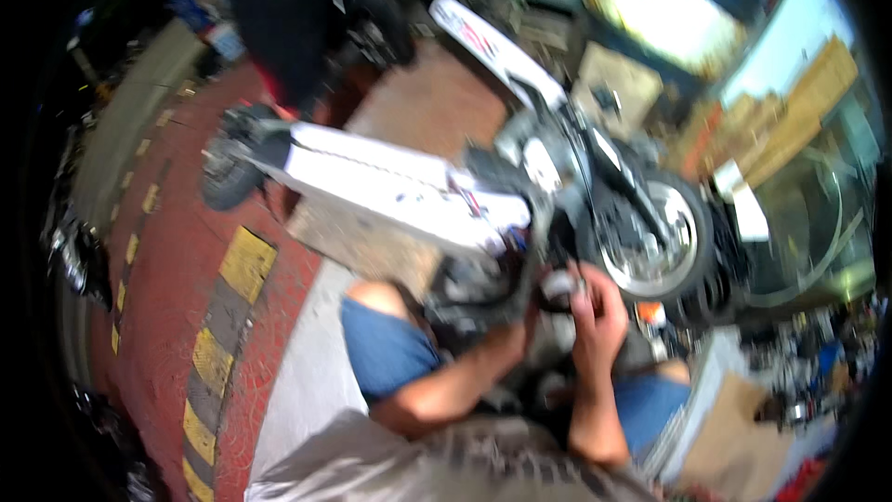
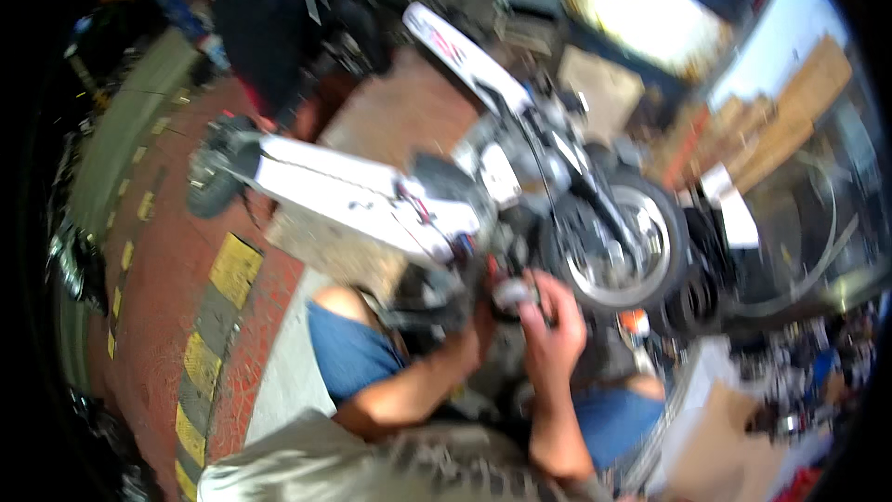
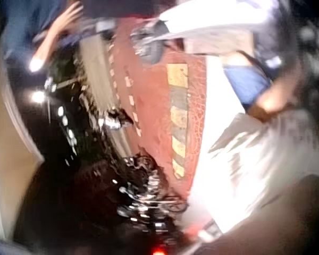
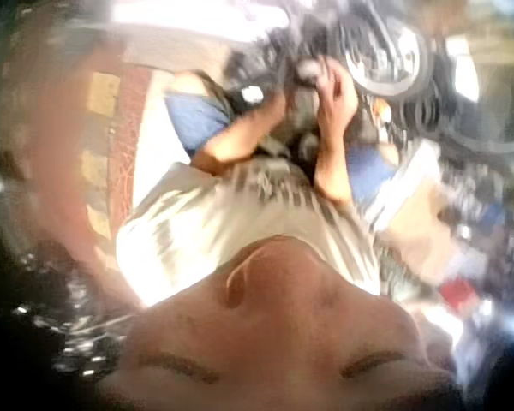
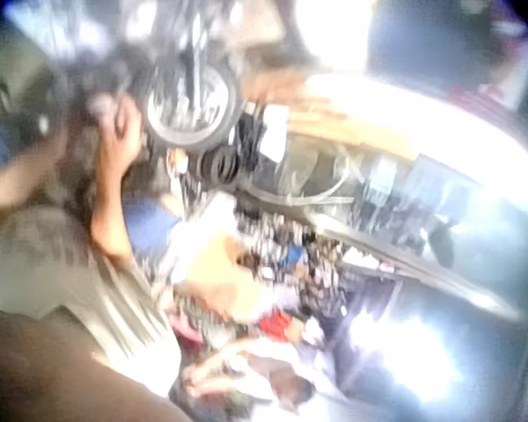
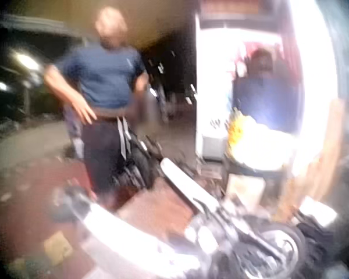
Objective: The person manipulates the internal wiring and electronic components inside the base of an electric scooter, connecting small wire plugs and then fitting a plastic casing back onto the scooter body by hand.
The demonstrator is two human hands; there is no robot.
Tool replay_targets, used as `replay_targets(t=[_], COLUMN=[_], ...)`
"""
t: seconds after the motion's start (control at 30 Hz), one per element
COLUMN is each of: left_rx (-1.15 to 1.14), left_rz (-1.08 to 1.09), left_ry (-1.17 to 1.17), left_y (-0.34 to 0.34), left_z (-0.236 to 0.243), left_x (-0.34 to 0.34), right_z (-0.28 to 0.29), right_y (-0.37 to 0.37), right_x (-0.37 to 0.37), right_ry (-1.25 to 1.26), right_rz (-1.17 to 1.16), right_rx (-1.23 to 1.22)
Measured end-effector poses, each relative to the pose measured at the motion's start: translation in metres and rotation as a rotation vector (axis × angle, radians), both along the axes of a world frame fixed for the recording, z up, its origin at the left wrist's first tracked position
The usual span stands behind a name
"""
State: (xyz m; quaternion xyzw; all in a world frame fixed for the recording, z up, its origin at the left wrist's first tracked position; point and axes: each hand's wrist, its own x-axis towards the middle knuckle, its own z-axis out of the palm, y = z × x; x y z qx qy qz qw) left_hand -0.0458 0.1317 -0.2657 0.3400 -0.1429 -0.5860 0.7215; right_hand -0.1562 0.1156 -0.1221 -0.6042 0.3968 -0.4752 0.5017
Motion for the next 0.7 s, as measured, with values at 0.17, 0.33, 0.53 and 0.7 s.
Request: replay_targets(t=[0.17, 0.33, 0.53, 0.7], left_rx=[-0.154, -0.324, -0.203, -0.151], left_rz=[-0.103, -0.184, -0.13, -0.155], left_ry=[0.033, 0.201, 0.057, -0.062], left_y=[0.011, 0.012, 0.014, 0.027], left_z=[0.027, 0.03, 0.028, 0.045], left_x=[-0.003, 0.013, 0.01, 0.024], right_z=[-0.013, -0.025, -0.015, 0.007], right_y=[-0.005, -0.007, -0.007, -0.029], right_x=[0.005, 0.002, -0.008, -0.002], right_ry=[-0.022, 0.08, 0.259, 0.044], right_rz=[-0.084, 0.011, 0.069, 0.016], right_rx=[-0.128, 0.027, -0.188, -0.021])
